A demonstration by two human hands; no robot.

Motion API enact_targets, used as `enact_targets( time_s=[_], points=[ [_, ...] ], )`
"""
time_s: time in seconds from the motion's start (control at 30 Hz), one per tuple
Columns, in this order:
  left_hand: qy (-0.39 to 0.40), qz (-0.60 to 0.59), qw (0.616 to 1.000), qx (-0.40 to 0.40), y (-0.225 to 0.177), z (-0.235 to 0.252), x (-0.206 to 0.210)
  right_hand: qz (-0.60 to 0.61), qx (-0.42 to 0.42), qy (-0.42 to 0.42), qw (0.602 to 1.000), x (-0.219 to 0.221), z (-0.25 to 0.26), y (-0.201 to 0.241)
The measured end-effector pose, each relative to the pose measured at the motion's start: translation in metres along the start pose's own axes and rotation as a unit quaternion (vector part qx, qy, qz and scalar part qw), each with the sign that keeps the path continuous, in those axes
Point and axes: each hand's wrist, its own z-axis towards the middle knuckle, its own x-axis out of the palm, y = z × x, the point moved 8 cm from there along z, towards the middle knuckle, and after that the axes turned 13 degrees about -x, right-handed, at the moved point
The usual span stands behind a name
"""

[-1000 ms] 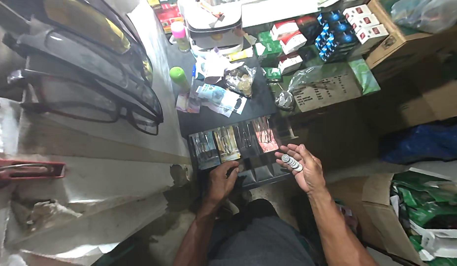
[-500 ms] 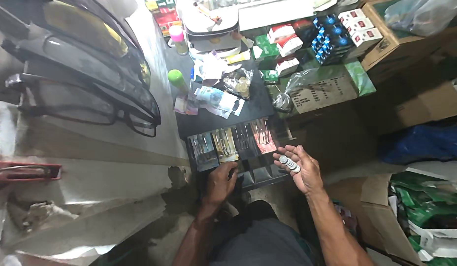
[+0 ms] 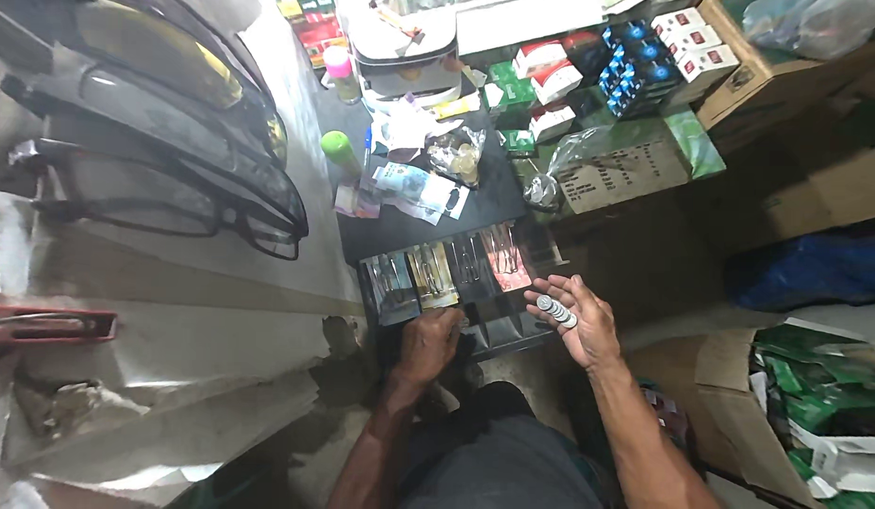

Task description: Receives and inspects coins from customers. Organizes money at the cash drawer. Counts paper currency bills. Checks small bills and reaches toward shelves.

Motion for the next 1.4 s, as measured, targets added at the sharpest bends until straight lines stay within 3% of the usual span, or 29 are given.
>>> enact_targets(
  time_s=[0.47,0.73,1.0,1.17,1.4],
  points=[
    [0.018,0.114,0.993,-0.006,-0.004,0.002,0.021,0.012,-0.002,-0.008,1.0,0.0,0.0,0.0],
    [0.027,0.118,0.992,-0.021,-0.001,0.0,0.028,0.016,0.005,-0.007,1.0,-0.001,0.0,0.0],
    [-0.017,0.051,0.999,-0.007,0.0,-0.017,0.01,0.016,0.002,-0.007,1.0,-0.002,0.0,0.001],
    [-0.091,-0.009,0.995,0.046,-0.002,-0.049,-0.009,0.013,0.0,0.002,1.0,0.0,0.001,0.001],
    [-0.033,-0.073,0.993,0.088,-0.009,-0.101,0.0,0.001,-0.001,0.006,1.0,0.003,-0.001,0.003]
  ],
)
